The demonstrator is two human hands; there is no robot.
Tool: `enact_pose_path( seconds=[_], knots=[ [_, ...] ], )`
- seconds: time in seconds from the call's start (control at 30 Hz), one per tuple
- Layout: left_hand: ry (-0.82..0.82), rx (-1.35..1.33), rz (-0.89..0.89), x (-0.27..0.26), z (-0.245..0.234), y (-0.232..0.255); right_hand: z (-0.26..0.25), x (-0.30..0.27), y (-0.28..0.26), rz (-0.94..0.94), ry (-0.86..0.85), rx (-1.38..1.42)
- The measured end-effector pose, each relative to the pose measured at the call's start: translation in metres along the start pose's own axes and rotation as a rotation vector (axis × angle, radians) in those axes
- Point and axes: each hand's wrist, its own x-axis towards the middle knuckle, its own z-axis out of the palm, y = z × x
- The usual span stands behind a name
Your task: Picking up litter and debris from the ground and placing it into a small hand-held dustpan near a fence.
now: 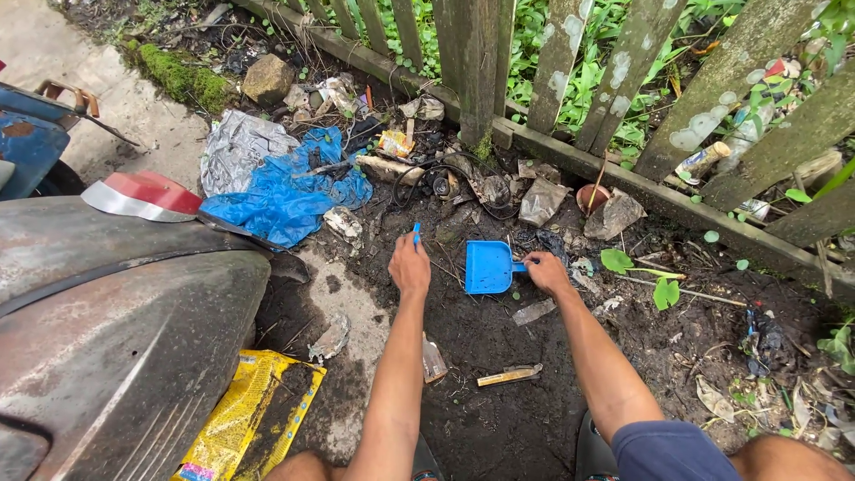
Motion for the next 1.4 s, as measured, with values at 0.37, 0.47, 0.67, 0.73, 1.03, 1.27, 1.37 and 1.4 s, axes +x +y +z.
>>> enact_pose_path(
  seconds=[0.37, 0.47, 0.67, 0.73, 1.03, 1.27, 1.37, 1.4],
  knots=[
    [-0.235, -0.075, -0.051, -0.022, 0.032, 0.016, -0.003, -0.016, -0.019, -0.011, -0.016, -0.066],
    [-0.263, -0.132, -0.029, -0.027, 0.037, 0.036, -0.005, -0.018, -0.022, -0.004, -0.016, -0.063],
    [-0.193, -0.239, 0.08, -0.031, 0.009, 0.061, 0.002, -0.014, -0.014, -0.001, -0.019, -0.05],
    [-0.15, -0.27, 0.097, -0.025, 0.014, 0.057, 0.004, -0.009, -0.013, 0.002, -0.017, -0.052],
    [0.046, -0.329, -0.012, -0.008, -0.017, 0.04, -0.059, -0.022, -0.072, -0.246, 0.036, -0.145],
    [0.114, -0.319, -0.032, -0.004, 0.002, 0.016, -0.11, -0.006, -0.091, -0.288, 0.043, -0.522],
    [0.132, -0.318, -0.033, -0.003, 0.007, 0.011, -0.121, -0.012, -0.098, -0.203, -0.066, -0.571],
    [0.141, -0.318, -0.037, -0.002, 0.006, 0.012, -0.127, -0.017, -0.105, -0.156, -0.117, -0.588]
  ],
)
